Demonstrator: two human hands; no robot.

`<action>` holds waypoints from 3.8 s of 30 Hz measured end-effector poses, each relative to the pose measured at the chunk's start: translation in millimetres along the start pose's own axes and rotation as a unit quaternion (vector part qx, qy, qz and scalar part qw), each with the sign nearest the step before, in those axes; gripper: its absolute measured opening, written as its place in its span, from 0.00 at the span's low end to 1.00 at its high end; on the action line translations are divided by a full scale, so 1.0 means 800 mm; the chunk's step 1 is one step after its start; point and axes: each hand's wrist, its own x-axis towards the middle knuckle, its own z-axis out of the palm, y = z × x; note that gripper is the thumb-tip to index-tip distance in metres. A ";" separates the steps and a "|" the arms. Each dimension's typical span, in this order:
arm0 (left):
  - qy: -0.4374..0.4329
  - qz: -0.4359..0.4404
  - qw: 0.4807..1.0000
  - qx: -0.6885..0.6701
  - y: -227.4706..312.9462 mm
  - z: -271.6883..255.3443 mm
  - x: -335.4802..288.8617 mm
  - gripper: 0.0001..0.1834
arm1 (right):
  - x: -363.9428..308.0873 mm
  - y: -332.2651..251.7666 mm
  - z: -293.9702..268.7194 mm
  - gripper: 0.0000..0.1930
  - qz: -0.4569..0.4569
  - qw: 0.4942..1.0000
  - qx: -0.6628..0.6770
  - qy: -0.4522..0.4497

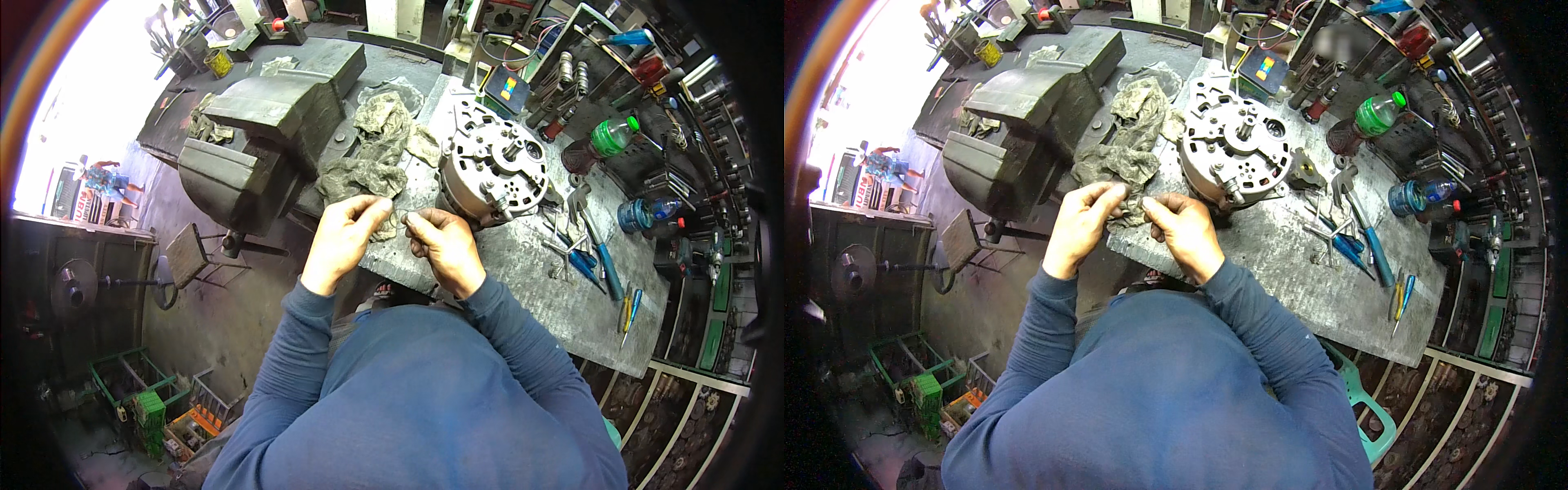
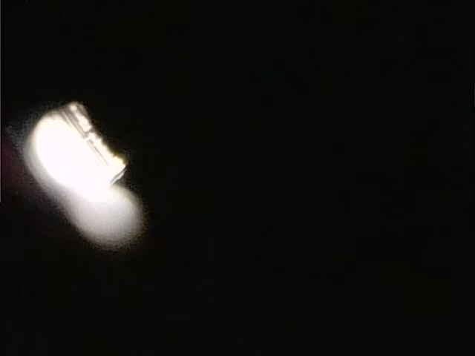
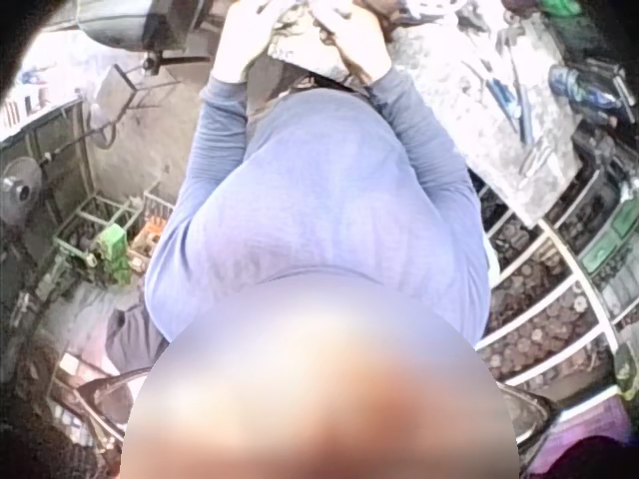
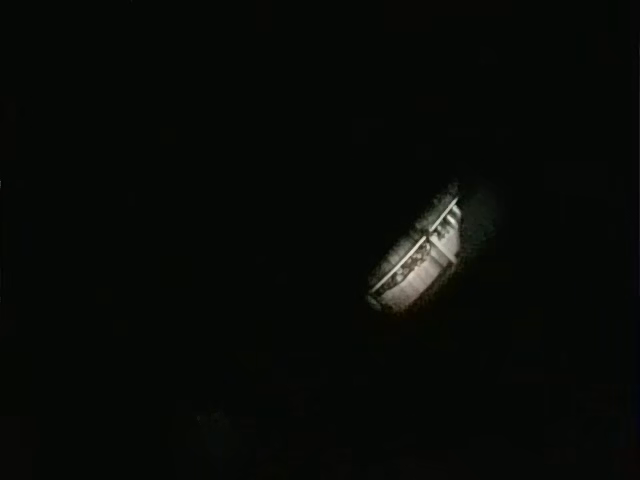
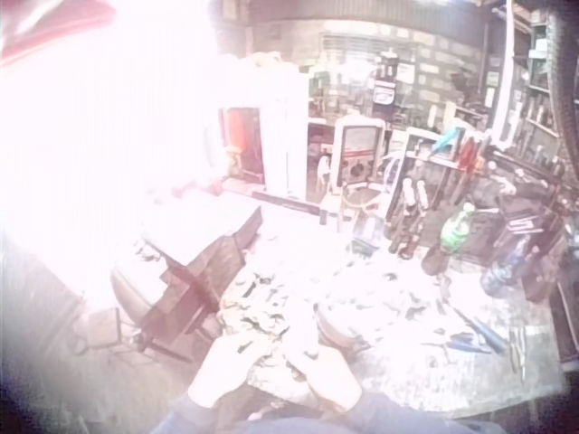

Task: The person assembles a mechanical component on a workbench. They place a metal plate onto a cylindrical housing, insert and tighten bolts with a screwdriver, then use a cordless impact wrench to secure additional fasteners.

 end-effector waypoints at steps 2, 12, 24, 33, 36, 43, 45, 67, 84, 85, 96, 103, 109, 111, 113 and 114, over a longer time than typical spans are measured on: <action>-0.055 -0.008 0.995 -0.084 0.019 0.004 -0.005 0.11 | -0.015 -0.016 0.003 0.10 -0.029 0.999 -0.031 -0.009; -0.054 0.091 0.987 -0.123 0.118 0.060 -0.013 0.08 | -0.104 -0.114 -0.007 0.07 -0.238 0.949 -0.185 0.094; -0.017 0.193 0.971 0.142 0.163 0.120 0.099 0.21 | -0.143 -0.134 -0.109 0.08 -0.262 0.910 -0.238 0.214; 0.035 0.423 0.880 0.211 0.150 0.086 0.078 0.13 | -0.140 -0.133 -0.171 0.13 -0.372 0.813 -0.381 0.234; -0.008 0.462 0.853 0.242 0.131 0.075 0.071 0.19 | -0.124 -0.152 -0.170 0.19 -0.481 0.691 -0.504 0.191; -0.046 0.483 0.828 0.283 0.116 0.081 0.083 0.25 | -0.079 -0.185 -0.156 0.22 -0.512 0.648 -0.547 0.137; -0.046 0.482 0.825 0.290 0.119 0.083 0.085 0.25 | -0.070 -0.190 -0.154 0.22 -0.508 0.645 -0.558 0.119; -0.067 0.489 0.833 0.249 0.105 0.088 0.097 0.33 | -0.023 -0.226 -0.174 0.37 -0.503 0.592 -0.628 -0.040; -0.026 0.492 0.844 0.213 0.091 0.103 0.095 0.33 | -0.008 -0.205 -0.159 0.41 -0.470 0.645 -0.603 0.008; -0.026 0.489 0.847 0.207 0.091 0.105 0.094 0.34 | -0.007 -0.207 -0.158 0.41 -0.460 0.649 -0.606 0.001; 0.004 0.461 0.852 0.248 0.076 0.094 0.070 0.44 | -0.059 -0.144 -0.250 0.26 -0.426 0.764 -0.423 0.237; 0.131 0.397 0.896 0.150 0.048 0.095 0.032 0.43 | 0.008 -0.093 -0.370 0.48 -0.109 0.746 -0.621 0.214; 0.126 0.379 0.898 0.187 0.041 0.102 0.001 0.40 | 0.077 -0.094 -0.395 0.53 -0.022 0.701 -0.707 0.096; 0.126 0.383 0.899 0.171 0.041 0.106 -0.011 0.38 | 0.086 -0.092 -0.400 0.49 -0.052 0.710 -0.697 0.088; 0.125 0.378 0.902 0.167 0.042 0.109 -0.023 0.36 | 0.084 -0.093 -0.400 0.45 -0.088 0.715 -0.687 0.094; 0.116 0.376 0.903 0.174 0.044 0.110 -0.028 0.36 | 0.077 -0.095 -0.396 0.43 -0.108 0.716 -0.681 0.107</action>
